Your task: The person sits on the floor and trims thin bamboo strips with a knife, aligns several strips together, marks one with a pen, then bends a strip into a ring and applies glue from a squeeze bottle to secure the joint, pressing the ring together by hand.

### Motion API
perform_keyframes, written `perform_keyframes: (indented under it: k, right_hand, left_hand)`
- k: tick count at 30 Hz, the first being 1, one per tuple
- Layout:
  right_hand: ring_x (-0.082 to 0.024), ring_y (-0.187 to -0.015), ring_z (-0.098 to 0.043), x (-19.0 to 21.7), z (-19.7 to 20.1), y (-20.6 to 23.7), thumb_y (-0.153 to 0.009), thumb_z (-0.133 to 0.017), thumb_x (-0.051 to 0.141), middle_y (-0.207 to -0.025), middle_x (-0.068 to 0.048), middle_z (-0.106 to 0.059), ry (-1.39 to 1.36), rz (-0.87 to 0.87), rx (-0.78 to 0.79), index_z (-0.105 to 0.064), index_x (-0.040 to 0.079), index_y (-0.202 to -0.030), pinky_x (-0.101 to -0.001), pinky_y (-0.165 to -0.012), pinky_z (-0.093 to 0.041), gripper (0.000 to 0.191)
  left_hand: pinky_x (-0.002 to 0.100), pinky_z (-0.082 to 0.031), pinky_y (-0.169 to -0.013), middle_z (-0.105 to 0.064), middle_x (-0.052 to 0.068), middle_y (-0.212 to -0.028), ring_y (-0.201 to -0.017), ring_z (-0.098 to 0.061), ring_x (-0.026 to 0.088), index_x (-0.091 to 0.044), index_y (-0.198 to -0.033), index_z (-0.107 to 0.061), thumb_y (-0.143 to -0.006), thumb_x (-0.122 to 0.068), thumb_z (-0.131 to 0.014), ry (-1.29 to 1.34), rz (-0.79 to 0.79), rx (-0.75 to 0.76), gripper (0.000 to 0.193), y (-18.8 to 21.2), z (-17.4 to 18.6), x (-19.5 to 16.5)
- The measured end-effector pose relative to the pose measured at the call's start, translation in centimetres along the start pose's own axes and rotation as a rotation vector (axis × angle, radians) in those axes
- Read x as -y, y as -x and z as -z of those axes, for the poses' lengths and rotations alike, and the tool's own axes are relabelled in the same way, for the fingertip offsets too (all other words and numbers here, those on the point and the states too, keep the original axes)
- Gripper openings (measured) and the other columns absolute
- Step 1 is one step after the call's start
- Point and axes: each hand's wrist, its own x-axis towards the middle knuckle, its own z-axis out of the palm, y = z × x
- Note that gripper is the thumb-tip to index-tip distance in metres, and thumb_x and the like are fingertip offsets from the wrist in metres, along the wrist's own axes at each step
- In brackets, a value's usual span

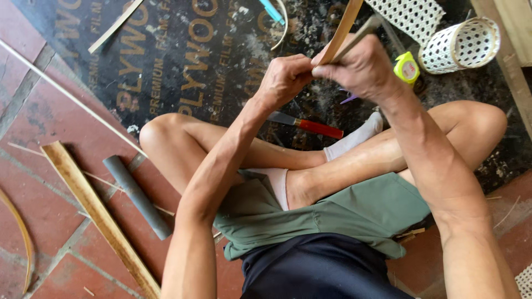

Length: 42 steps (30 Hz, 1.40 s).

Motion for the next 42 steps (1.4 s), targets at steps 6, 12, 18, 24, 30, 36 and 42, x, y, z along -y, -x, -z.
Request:
perform_keyframes:
  k: [6, 12, 18, 24, 30, 36, 42]
  right_hand:
    - [-0.021, -0.088, -0.072, -1.4, -0.6, 1.2, -0.096, -0.082, 0.007, -0.1, -0.01, -0.076, -0.02, 0.046, -0.027, -0.076, 0.002, -0.103, -0.0316, -0.078, -0.06, 0.012]
    - [-0.022, -0.08, -0.074, -2.3, -0.8, 1.6, -0.097, -0.083, 0.01, -0.093, -0.01, -0.076, 0.151, -0.001, -0.007, -0.077, 0.002, -0.107, -0.0313, -0.07, -0.059, 0.014]
    - [-0.023, -0.082, -0.073, -2.5, -1.2, 1.3, -0.096, -0.084, 0.013, -0.094, -0.01, -0.076, 0.206, 0.079, -0.011, -0.077, 0.003, -0.106, -0.0332, -0.072, -0.059, 0.016]
    - [-0.018, -0.066, -0.07, -2.6, -1.0, 0.9, -0.099, -0.081, 0.011, -0.084, -0.008, -0.075, 0.203, 0.013, 0.069, -0.078, 0.004, -0.1, -0.0298, -0.057, -0.056, 0.008]
    - [-0.021, -0.063, -0.067, -2.7, -1.4, 1.0, -0.095, -0.084, 0.013, -0.078, -0.008, -0.073, 0.435, 0.207, 0.048, -0.077, 0.0, -0.094, -0.0334, -0.056, -0.054, 0.015]
    - [-0.02, -0.07, -0.071, -4.3, 0.3, 2.2, -0.095, -0.08, 0.008, -0.088, -0.013, -0.076, -0.324, -0.588, -0.057, -0.076, -0.001, -0.098, -0.0302, -0.06, -0.059, 0.011]
    - [-0.027, -0.071, -0.074, -4.3, 0.2, 3.3, -0.098, -0.074, 0.003, -0.09, -0.02, -0.073, -0.832, -0.744, -0.156, -0.07, -0.008, -0.101, -0.0357, -0.058, -0.063, 0.012]
  left_hand:
    - [0.037, -0.059, -0.067, -0.074, 0.012, -0.092, -0.079, -0.074, 0.028, -0.002, -0.103, -0.073, -0.088, -0.006, -0.081, -0.012, -0.094, -0.015, 0.018, -0.1, -1.6, 2.2]
    - [0.038, -0.06, -0.069, -0.075, 0.012, -0.093, -0.08, -0.074, 0.03, -0.004, -0.103, -0.073, -0.088, -0.005, -0.08, -0.019, -0.09, -0.011, 0.017, 0.5, -1.9, 2.8]
    - [0.041, -0.058, -0.069, -0.073, 0.014, -0.09, -0.08, -0.072, 0.033, -0.003, -0.102, -0.073, -0.088, -0.006, -0.08, -0.023, -0.058, 0.031, 0.015, 0.7, -2.0, 3.7]
    - [0.041, -0.057, -0.069, -0.072, 0.014, -0.088, -0.079, -0.071, 0.034, -0.003, -0.099, -0.071, -0.089, -0.009, -0.077, -0.063, -0.087, 0.047, 0.012, 1.1, -2.4, 5.3]
    - [0.04, -0.057, -0.065, -0.072, 0.012, -0.08, -0.072, -0.071, 0.028, -0.004, -0.089, -0.072, -0.09, -0.01, -0.079, -0.117, -0.022, 0.112, 0.01, 1.4, -2.5, 4.3]
    - [0.032, -0.062, -0.061, -0.075, 0.008, -0.076, -0.067, -0.073, 0.014, 0.0, -0.092, -0.077, -0.088, -0.011, -0.081, 0.402, 0.452, 0.603, 0.012, -1.0, -0.5, 1.4]
    - [0.03, -0.065, -0.059, -0.076, 0.007, -0.076, -0.065, -0.075, 0.015, 0.001, -0.092, -0.077, -0.084, -0.008, -0.083, 0.767, 0.736, 0.785, 0.014, -2.6, 2.2, -1.6]
